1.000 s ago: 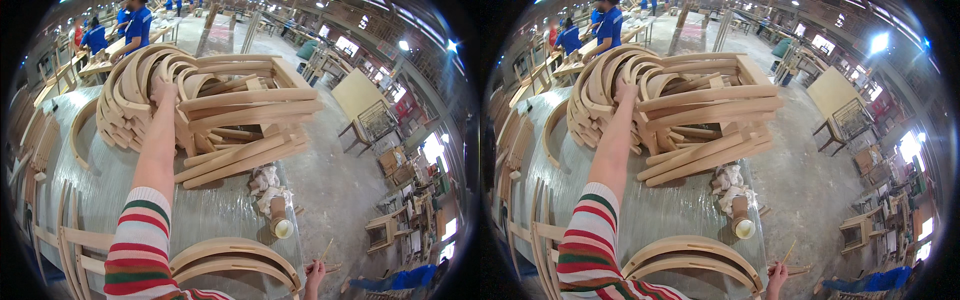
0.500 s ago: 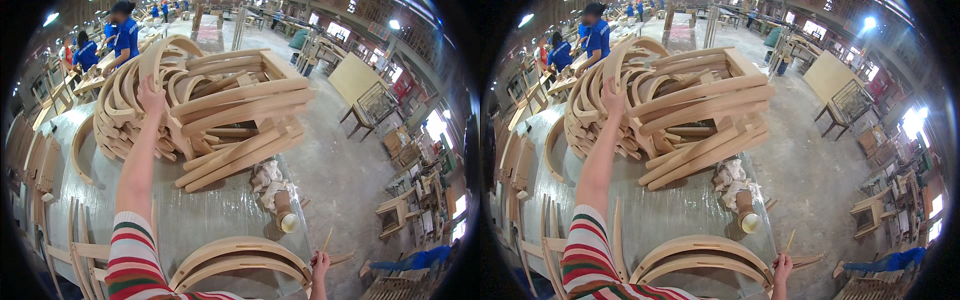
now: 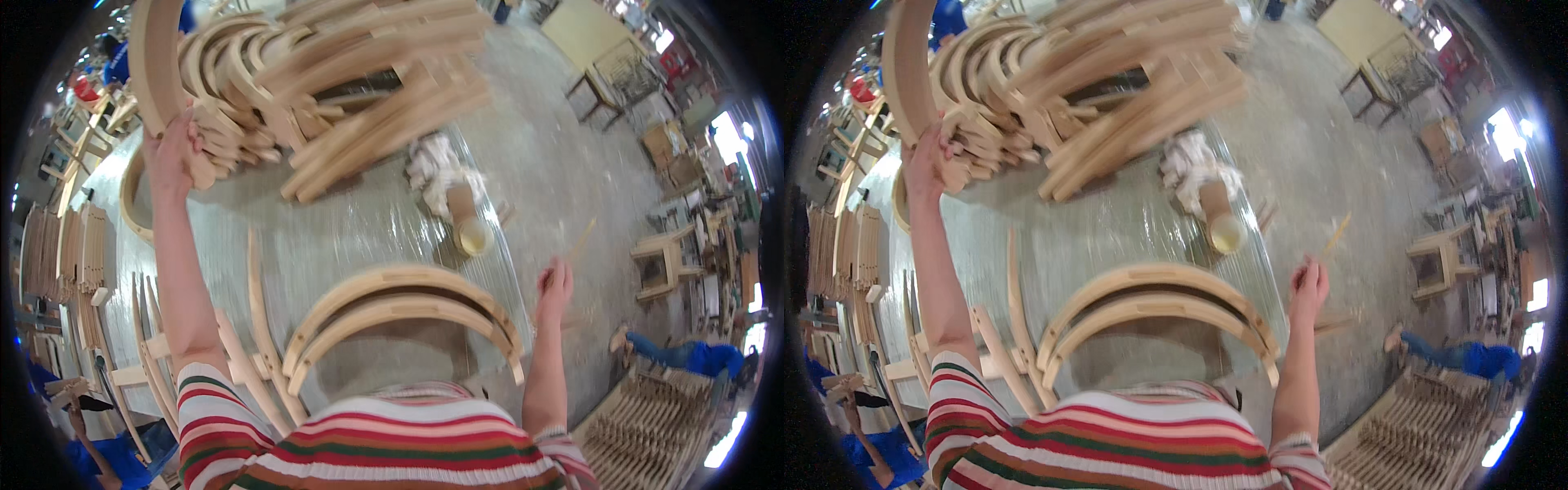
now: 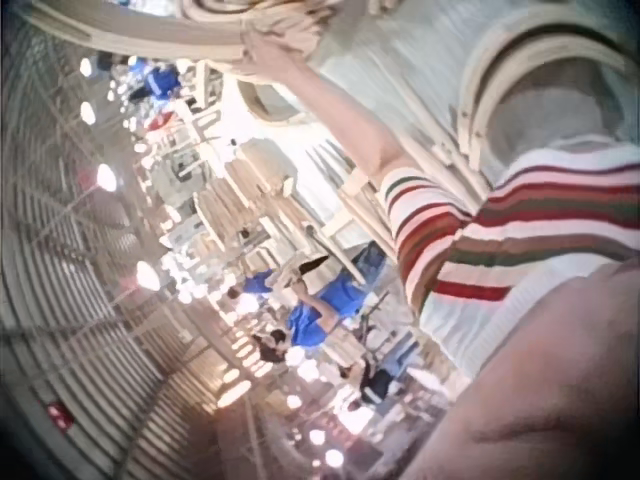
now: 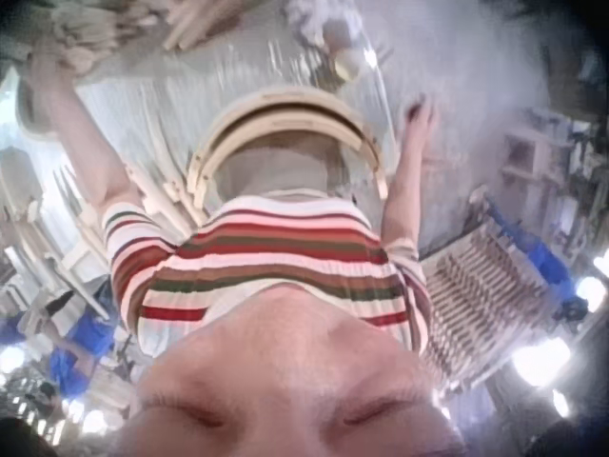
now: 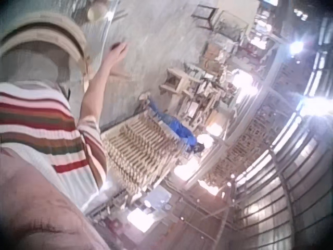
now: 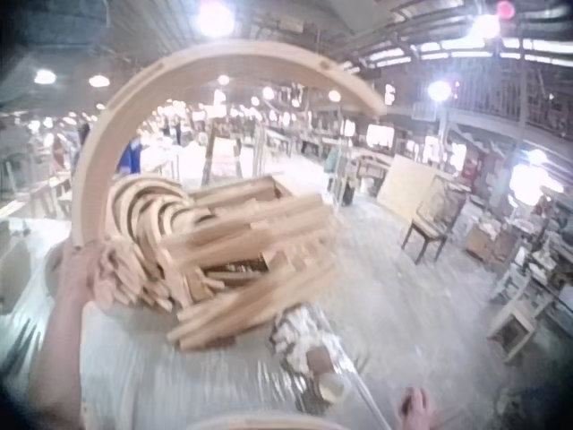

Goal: The person applies glue to wooden chair components using a brush and a small container. They dip the brush into the container and apply the substance to joints and edges of chair frames and curved backrest pieces. The person handles multiple parts one at a time, placing them on the table after treatment.

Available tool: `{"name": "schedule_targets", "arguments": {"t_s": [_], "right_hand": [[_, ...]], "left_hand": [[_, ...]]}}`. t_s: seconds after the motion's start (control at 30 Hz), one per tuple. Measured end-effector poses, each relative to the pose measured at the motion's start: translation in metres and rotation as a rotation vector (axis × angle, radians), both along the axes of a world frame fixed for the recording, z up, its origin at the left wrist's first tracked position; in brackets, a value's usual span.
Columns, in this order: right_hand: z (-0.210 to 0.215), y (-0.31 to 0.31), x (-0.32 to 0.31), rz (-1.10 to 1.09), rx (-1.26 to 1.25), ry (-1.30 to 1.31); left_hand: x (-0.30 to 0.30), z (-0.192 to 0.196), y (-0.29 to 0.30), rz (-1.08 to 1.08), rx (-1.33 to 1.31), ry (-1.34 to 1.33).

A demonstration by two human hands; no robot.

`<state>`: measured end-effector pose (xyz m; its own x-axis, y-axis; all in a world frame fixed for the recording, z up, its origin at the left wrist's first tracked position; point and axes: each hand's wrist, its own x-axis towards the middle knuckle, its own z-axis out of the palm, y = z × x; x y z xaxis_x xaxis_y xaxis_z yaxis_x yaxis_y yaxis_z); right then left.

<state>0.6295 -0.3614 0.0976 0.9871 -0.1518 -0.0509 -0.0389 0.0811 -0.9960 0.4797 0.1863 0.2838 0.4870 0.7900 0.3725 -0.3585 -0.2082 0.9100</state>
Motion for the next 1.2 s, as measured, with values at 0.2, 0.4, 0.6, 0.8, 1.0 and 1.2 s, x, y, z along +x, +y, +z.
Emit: {"name": "schedule_targets", "arguments": {"t_s": [0.2, 0.4, 0.6, 0.8, 1.0, 1.2], "right_hand": [[0.000, -0.043, 0.006, 0.006, 0.146, -0.102], [-0.023, -0.092, -0.013, -0.149, 0.159, -0.031], [-0.036, -0.115, -0.026, -0.163, 0.101, -0.021], [-0.042, -0.121, -0.024, -0.168, 0.054, 0.006], [-0.049, -0.118, -0.025, -0.182, 0.042, 0.042], [-0.051, -0.118, -0.021, -0.106, -0.040, 0.098]], "left_hand": [[-0.069, -0.098, -0.068, -0.149, 0.042, 0.304], [-0.101, -0.156, -0.112, -0.340, 0.013, 0.725], [-0.106, -0.180, -0.133, -0.532, 0.001, 0.938], [-0.107, -0.199, -0.138, -0.601, -0.034, 1.061], [-0.113, -0.219, -0.127, -0.706, 0.031, 0.943], [-0.111, -0.225, -0.128, -0.567, 0.491, 0.988]]}}
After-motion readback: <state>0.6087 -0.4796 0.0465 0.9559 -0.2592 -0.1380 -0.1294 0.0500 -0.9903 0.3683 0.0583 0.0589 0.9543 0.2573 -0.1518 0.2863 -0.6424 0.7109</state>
